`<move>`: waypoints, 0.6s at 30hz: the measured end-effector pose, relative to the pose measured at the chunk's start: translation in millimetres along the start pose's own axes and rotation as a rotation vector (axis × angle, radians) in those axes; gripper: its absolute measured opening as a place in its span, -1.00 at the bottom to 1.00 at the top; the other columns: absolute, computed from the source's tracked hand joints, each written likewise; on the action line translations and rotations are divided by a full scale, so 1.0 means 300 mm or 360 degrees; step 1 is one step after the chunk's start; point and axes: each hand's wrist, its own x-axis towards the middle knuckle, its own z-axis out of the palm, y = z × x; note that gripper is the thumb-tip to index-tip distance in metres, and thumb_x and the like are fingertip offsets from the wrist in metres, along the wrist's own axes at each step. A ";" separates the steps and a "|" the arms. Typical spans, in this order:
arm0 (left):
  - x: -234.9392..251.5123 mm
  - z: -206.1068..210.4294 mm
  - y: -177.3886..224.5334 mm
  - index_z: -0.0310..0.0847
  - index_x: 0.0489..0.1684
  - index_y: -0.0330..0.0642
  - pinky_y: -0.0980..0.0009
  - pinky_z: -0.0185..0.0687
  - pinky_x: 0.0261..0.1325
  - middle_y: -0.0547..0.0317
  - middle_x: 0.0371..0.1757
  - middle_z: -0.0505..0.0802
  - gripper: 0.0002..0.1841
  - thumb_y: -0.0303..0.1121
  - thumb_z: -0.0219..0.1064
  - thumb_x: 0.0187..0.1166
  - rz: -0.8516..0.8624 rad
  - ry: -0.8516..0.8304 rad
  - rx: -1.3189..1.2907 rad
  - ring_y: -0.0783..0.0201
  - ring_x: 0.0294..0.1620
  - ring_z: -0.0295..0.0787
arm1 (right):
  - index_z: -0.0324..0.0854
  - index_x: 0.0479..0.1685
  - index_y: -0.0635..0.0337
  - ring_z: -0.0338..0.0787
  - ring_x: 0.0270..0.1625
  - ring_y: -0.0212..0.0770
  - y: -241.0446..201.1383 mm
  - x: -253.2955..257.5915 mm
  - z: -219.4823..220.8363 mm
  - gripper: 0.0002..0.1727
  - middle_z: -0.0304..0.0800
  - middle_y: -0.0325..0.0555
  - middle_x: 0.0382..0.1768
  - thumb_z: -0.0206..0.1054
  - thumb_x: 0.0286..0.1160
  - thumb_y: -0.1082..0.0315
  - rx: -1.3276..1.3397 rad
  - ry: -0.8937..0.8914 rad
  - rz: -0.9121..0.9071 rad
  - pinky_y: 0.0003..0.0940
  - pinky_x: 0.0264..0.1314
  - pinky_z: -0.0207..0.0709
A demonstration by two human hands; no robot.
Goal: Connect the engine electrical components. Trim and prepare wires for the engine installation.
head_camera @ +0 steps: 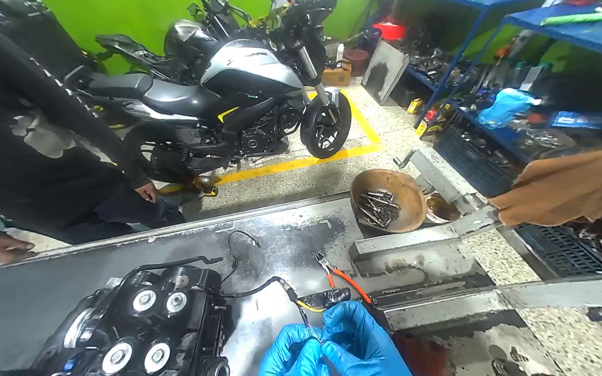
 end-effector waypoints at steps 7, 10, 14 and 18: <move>0.002 0.013 -0.001 0.62 -0.10 -0.35 0.45 0.76 -0.20 0.20 -0.28 0.84 -0.91 -0.65 0.22 0.62 0.0081 -0.0006 0.0048 0.41 -0.36 0.76 | 0.49 0.16 0.34 0.84 -0.11 -0.33 -0.009 -0.006 -0.010 -0.59 0.79 -0.11 -0.02 0.43 0.30 0.64 -0.0224 -0.0021 -0.0114 -0.38 -0.03 0.78; -0.003 0.015 0.001 0.61 -0.11 -0.37 0.45 0.75 -0.19 0.19 -0.26 0.82 -0.93 -0.63 0.24 0.61 0.0107 -0.0016 0.0192 0.42 -0.35 0.74 | 0.51 0.11 0.32 0.81 -0.12 -0.33 -0.012 -0.005 -0.005 -0.64 0.77 -0.12 -0.04 0.43 0.33 0.60 -0.0198 0.0014 -0.0092 -0.39 -0.05 0.76; 0.007 0.000 -0.039 0.66 -0.15 -0.46 0.48 0.72 -0.12 0.08 -0.19 0.77 -0.91 -0.60 0.25 0.60 0.0277 -0.0091 0.0494 0.42 -0.26 0.71 | 0.45 -0.01 0.25 0.74 -0.30 -0.41 -0.033 0.018 -0.014 -0.62 0.73 -0.22 -0.23 0.41 0.21 0.69 0.0094 0.0051 0.0368 -0.49 -0.23 0.69; 0.013 -0.013 -0.066 0.67 -0.18 -0.47 0.48 0.71 -0.13 0.03 -0.18 0.77 -0.90 -0.61 0.23 0.59 0.0379 -0.0139 0.0609 0.40 -0.25 0.70 | 0.48 -0.03 0.24 0.64 -0.56 -0.39 -0.009 0.032 -0.048 -0.66 0.77 -0.18 -0.44 0.42 0.24 0.64 0.0337 -0.0005 0.0700 -0.49 -0.52 0.54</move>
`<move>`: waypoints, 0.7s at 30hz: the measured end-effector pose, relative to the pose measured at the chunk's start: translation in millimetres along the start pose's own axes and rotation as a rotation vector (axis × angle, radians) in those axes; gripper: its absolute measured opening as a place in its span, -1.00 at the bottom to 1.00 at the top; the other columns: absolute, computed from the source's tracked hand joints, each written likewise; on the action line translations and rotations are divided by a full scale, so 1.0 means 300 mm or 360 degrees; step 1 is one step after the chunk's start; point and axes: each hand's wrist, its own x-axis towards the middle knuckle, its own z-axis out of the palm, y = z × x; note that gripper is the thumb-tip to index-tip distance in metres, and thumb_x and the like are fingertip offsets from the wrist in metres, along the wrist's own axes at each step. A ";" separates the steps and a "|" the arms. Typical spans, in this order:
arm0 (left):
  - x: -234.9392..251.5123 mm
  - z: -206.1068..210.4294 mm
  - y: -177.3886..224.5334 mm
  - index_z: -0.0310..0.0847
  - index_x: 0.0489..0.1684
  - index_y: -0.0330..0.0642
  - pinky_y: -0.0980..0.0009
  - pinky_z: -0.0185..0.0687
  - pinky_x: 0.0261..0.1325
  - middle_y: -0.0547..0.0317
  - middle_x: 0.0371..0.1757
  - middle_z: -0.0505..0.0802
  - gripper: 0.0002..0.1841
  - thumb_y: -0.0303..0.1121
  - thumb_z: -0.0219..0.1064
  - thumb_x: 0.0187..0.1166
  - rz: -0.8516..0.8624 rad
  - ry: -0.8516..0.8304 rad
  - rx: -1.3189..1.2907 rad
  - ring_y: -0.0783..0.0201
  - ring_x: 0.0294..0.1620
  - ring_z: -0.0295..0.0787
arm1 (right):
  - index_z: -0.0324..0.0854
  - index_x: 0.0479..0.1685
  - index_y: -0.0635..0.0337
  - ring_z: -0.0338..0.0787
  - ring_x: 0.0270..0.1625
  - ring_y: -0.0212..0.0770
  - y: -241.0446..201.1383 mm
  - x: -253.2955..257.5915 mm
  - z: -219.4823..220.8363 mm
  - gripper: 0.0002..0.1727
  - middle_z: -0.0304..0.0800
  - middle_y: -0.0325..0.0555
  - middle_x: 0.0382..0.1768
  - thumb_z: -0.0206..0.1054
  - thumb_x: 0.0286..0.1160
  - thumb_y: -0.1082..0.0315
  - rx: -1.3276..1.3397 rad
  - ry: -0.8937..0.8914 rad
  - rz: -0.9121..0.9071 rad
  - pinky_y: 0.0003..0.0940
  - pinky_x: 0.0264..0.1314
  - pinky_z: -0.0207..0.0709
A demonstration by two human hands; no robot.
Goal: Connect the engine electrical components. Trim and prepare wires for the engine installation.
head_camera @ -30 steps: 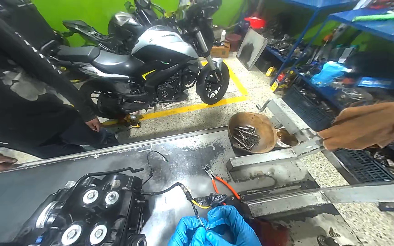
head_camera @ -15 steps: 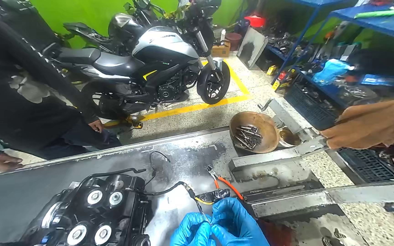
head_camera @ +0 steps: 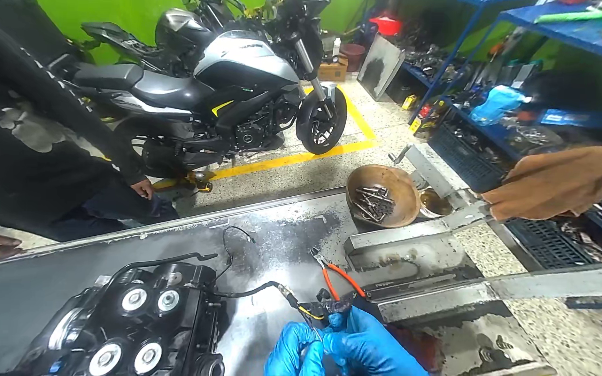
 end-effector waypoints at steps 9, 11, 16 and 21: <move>0.005 -0.031 0.070 0.62 -0.14 -0.29 0.52 0.68 -0.26 0.26 -0.23 0.81 -0.88 -0.64 0.17 0.63 -0.0264 0.0066 -0.0474 0.49 -0.38 0.68 | 0.53 -0.02 -0.07 0.80 0.12 -0.36 0.129 -0.024 -0.056 -0.76 0.84 -0.28 -0.06 0.45 0.48 0.42 -0.1239 0.0305 -0.1777 -0.41 0.26 0.62; 0.006 -0.029 0.073 0.63 -0.15 -0.29 0.52 0.67 -0.27 0.26 -0.24 0.81 -0.87 -0.64 0.17 0.62 -0.0289 0.0071 -0.0509 0.49 -0.39 0.67 | 0.49 0.04 -0.17 0.73 0.10 -0.31 0.119 -0.012 -0.058 -0.79 0.80 -0.32 0.00 0.36 0.57 0.32 -0.1606 0.0333 -0.2044 -0.37 0.25 0.49; 0.002 -0.026 0.078 0.63 -0.17 -0.29 0.53 0.69 -0.26 0.26 -0.27 0.83 -0.87 -0.66 0.19 0.60 -0.0276 0.0068 -0.0555 0.50 -0.40 0.70 | 0.49 0.15 -0.12 0.75 -0.05 -0.15 0.075 0.010 -0.048 -0.81 0.83 -0.19 0.01 0.28 0.66 0.29 -0.1970 0.0183 -0.2220 -0.28 0.13 0.51; -0.003 -0.028 0.082 0.65 -0.14 -0.32 0.50 0.71 -0.25 0.23 -0.26 0.84 -0.89 -0.64 0.21 0.61 -0.0305 0.0078 -0.0535 0.46 -0.38 0.72 | 0.45 0.00 -0.25 0.67 0.04 -0.37 0.098 0.067 -0.069 -0.89 0.74 -0.44 -0.03 0.27 0.66 0.21 -0.1896 0.0221 -0.2361 -0.47 0.27 0.40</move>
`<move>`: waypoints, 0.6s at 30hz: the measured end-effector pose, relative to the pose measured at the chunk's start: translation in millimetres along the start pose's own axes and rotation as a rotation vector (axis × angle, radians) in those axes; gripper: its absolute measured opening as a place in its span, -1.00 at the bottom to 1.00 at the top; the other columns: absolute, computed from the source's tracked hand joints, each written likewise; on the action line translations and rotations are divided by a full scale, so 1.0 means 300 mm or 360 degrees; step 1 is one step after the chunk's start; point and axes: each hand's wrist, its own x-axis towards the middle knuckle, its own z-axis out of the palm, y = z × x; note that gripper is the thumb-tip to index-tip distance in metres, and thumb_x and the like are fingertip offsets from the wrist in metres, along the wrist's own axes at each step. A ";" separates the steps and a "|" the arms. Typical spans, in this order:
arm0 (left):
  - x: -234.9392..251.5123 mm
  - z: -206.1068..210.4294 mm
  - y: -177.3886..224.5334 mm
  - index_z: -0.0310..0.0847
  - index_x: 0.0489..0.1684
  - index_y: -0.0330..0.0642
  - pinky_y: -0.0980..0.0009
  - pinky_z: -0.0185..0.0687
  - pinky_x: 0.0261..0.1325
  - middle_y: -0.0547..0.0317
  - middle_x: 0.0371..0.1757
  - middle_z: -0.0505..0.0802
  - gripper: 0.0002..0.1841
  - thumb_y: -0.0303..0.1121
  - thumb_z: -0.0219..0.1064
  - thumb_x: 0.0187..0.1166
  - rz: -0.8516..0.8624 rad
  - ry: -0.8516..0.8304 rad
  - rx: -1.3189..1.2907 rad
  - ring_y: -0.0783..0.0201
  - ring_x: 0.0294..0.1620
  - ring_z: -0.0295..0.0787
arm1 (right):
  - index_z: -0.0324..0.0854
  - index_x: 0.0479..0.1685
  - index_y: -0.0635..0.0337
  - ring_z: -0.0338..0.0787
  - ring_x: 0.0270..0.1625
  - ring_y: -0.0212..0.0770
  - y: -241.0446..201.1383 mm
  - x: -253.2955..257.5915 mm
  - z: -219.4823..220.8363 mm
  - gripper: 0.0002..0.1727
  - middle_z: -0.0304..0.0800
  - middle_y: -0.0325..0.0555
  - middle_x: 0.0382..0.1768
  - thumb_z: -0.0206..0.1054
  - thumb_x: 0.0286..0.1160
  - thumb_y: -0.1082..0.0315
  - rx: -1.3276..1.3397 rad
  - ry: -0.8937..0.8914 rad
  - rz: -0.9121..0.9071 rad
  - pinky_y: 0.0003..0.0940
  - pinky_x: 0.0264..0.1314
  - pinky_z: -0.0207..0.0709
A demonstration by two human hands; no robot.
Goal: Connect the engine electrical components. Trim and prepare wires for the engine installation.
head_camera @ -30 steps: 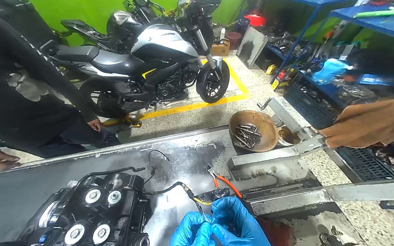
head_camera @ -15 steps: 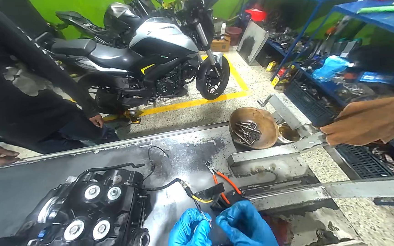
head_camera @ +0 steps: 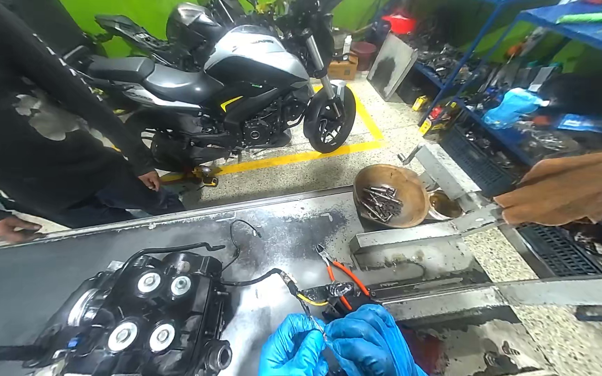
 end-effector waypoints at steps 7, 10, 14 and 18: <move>-0.013 0.006 0.002 0.69 -0.10 -0.37 0.45 0.78 -0.22 0.19 -0.27 0.86 -0.87 -0.64 0.21 0.62 0.0040 0.0032 -0.0028 0.41 -0.38 0.77 | 0.48 0.00 -0.24 0.68 0.04 -0.37 0.020 -0.002 -0.010 -0.91 0.77 -0.44 -0.03 0.24 0.66 0.20 -0.0036 -0.0045 -0.0094 -0.46 0.28 0.39; -0.020 0.011 0.007 0.70 -0.11 -0.37 0.46 0.80 -0.23 0.23 -0.30 0.87 -0.87 -0.63 0.21 0.63 0.0061 0.0036 0.0000 0.43 -0.39 0.79 | 0.54 0.10 -0.16 0.74 0.01 -0.21 -0.008 0.023 -0.056 -0.86 0.85 -0.29 0.03 0.21 0.70 0.29 -0.0100 -0.0184 -0.0132 -0.34 0.22 0.46; -0.024 0.020 0.015 0.71 -0.07 -0.41 0.46 0.81 -0.24 0.19 -0.30 0.87 -0.87 -0.62 0.23 0.64 0.0047 0.0089 0.0046 0.43 -0.40 0.80 | 0.54 0.12 -0.16 0.72 0.01 -0.21 -0.009 0.021 -0.056 -0.83 0.83 -0.29 0.03 0.24 0.68 0.30 -0.0137 -0.0183 -0.0173 -0.34 0.22 0.43; -0.027 0.018 0.010 0.73 -0.07 -0.44 0.44 0.84 -0.16 0.17 -0.25 0.89 -0.87 -0.61 0.29 0.60 0.0058 0.0104 0.0096 0.42 -0.33 0.84 | 0.48 0.07 -0.20 0.71 -0.02 -0.27 -0.011 0.007 -0.022 -0.84 0.80 -0.35 -0.06 0.29 0.63 0.17 -0.0082 -0.0027 -0.0065 -0.40 0.22 0.45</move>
